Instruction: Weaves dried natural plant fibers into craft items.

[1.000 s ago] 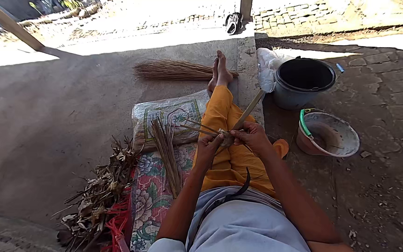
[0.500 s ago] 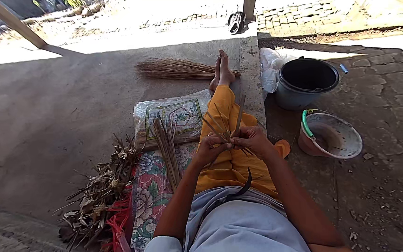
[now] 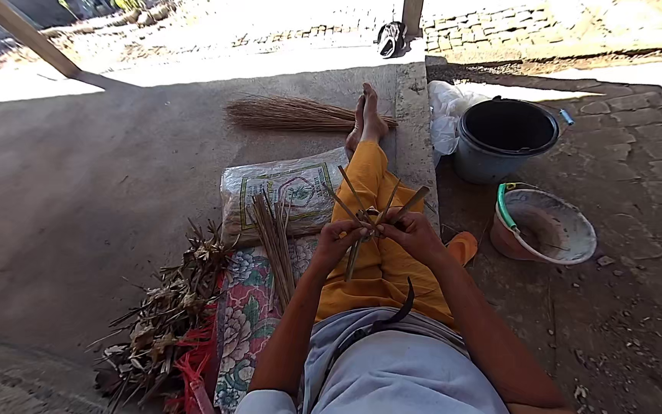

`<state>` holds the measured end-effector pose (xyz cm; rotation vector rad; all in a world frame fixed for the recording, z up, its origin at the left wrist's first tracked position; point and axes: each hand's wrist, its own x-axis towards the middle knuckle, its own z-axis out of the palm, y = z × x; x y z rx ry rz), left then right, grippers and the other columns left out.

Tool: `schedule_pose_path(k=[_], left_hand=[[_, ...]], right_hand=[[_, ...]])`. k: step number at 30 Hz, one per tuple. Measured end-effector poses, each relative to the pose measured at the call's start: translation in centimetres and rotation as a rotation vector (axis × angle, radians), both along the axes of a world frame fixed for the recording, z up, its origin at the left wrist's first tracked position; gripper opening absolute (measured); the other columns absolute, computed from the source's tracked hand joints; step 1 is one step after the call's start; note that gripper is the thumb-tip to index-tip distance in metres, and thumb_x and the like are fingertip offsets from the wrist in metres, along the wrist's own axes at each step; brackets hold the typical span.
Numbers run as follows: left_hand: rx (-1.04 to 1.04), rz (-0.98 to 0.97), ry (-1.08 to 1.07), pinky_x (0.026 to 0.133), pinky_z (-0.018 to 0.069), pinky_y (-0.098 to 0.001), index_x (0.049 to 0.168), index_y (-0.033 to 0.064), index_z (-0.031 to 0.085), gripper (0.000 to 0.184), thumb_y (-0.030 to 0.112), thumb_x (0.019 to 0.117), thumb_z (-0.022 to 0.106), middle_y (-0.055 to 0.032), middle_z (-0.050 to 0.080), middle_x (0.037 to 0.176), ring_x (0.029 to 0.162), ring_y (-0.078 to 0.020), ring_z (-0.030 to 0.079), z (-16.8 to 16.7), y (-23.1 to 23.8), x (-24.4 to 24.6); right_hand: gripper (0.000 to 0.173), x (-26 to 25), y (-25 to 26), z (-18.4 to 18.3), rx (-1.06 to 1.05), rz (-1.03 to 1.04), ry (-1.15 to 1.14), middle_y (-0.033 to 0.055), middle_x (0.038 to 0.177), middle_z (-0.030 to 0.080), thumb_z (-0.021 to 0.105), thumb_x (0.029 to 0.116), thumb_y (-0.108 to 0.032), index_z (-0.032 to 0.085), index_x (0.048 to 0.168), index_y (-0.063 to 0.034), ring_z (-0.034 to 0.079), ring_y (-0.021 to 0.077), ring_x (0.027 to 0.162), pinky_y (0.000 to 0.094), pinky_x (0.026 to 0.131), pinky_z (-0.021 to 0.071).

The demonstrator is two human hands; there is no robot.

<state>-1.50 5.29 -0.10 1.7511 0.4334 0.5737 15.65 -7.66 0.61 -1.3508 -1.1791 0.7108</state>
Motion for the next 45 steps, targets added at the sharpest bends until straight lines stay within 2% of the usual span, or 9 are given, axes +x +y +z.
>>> schedule_pose_path(k=[3,10,13,20,28,34,38,40,45], left_hand=[[-0.080,0.093,-0.009,0.079,0.0553,-0.0254,0.096,0.0008,0.075,0.007,-0.001,0.0914,0.070,-0.0023,0.073,0.091,0.082,-0.0057,0.066,0.3,-0.2,0.2],[0.112,0.080,0.060,0.089,0.0464,-0.0315,0.100,0.0039,0.077,0.011,0.006,0.0956,0.068,-0.0014,0.071,0.096,0.094,-0.0087,0.060,0.0,-0.3,0.3],[-0.032,0.124,0.007,0.084,0.0544,-0.0270,0.101,0.0016,0.075,0.010,0.002,0.0954,0.067,-0.0023,0.072,0.093,0.087,-0.0067,0.066,0.1,-0.5,0.4],[-0.308,0.191,-0.016,0.075,0.0561,-0.0228,0.100,-0.0018,0.072,0.009,-0.005,0.0928,0.068,-0.0043,0.072,0.086,0.075,-0.0067,0.066,0.8,-0.8,0.8],[0.075,0.061,0.039,0.080,0.0516,-0.0249,0.096,0.0047,0.076,0.009,0.007,0.0873,0.076,0.0020,0.070,0.086,0.082,-0.0032,0.062,-0.1,-0.7,0.6],[0.121,0.279,0.163,0.076,0.0523,-0.0297,0.085,0.0074,0.075,0.008,0.014,0.0865,0.079,0.0016,0.068,0.078,0.075,-0.0063,0.063,-1.3,-1.1,1.0],[0.104,0.316,0.168,0.071,0.0508,-0.0297,0.081,0.0088,0.073,0.010,0.014,0.0842,0.080,0.0033,0.066,0.073,0.070,-0.0062,0.061,-1.6,-0.8,0.9],[0.118,0.334,0.175,0.073,0.0504,-0.0310,0.081,0.0096,0.073,0.010,0.015,0.0834,0.080,0.0035,0.066,0.074,0.072,-0.0069,0.061,-1.5,-0.8,0.9],[0.171,0.367,0.199,0.078,0.0494,-0.0387,0.082,0.0102,0.074,0.013,0.020,0.0812,0.082,0.0002,0.068,0.080,0.081,-0.0134,0.062,-1.6,-1.0,1.0]], right_hand=[[0.009,-0.2,0.2,-0.6,0.069,0.063,-0.092,0.0029,0.096,0.068,0.064,0.0971,-0.005,0.071,0.102,-0.0011,0.064,0.0034,0.082,0.0202,0.076,0.0554],[0.013,-0.3,0.8,-1.3,0.011,0.028,-0.312,0.0080,0.087,0.064,0.062,0.0997,-0.010,0.070,0.097,0.0000,0.062,0.0113,0.077,0.0279,0.073,0.0535],[0.012,-0.2,0.7,-1.4,0.089,0.052,-0.281,0.0070,0.091,0.065,0.062,0.0989,-0.008,0.070,0.098,0.0002,0.062,0.0096,0.081,0.0254,0.075,0.0537],[0.011,-0.2,0.7,-1.2,0.110,0.035,-0.216,0.0061,0.094,0.066,0.060,0.0992,-0.006,0.070,0.101,-0.0007,0.063,0.0081,0.080,0.0248,0.075,0.0551],[0.007,-0.6,0.8,-0.3,-0.143,-0.089,-0.157,0.0063,0.082,0.065,0.068,0.0961,-0.005,0.064,0.100,-0.0008,0.062,0.0110,0.071,0.0290,0.069,0.0542],[0.018,-0.7,1.3,-1.1,-0.202,0.039,-0.116,0.0119,0.099,0.067,0.060,0.0958,0.001,0.058,0.113,0.0020,0.068,0.0153,0.087,0.0332,0.081,0.0572],[0.011,-0.9,1.4,-1.3,-0.169,0.021,0.009,0.0109,0.097,0.069,0.057,0.1011,0.000,0.063,0.109,0.0040,0.070,0.0127,0.087,0.0299,0.086,0.0594],[0.009,-1.0,1.5,-1.7,-0.116,-0.011,0.112,0.0082,0.094,0.071,0.060,0.0999,-0.001,0.068,0.104,0.0029,0.071,0.0105,0.084,0.0277,0.084,0.0606],[0.019,-1.1,1.3,-2.2,-0.026,0.011,0.138,0.0091,0.109,0.071,0.056,0.1018,-0.002,0.073,0.110,-0.0001,0.071,0.0135,0.093,0.0307,0.089,0.0608]])
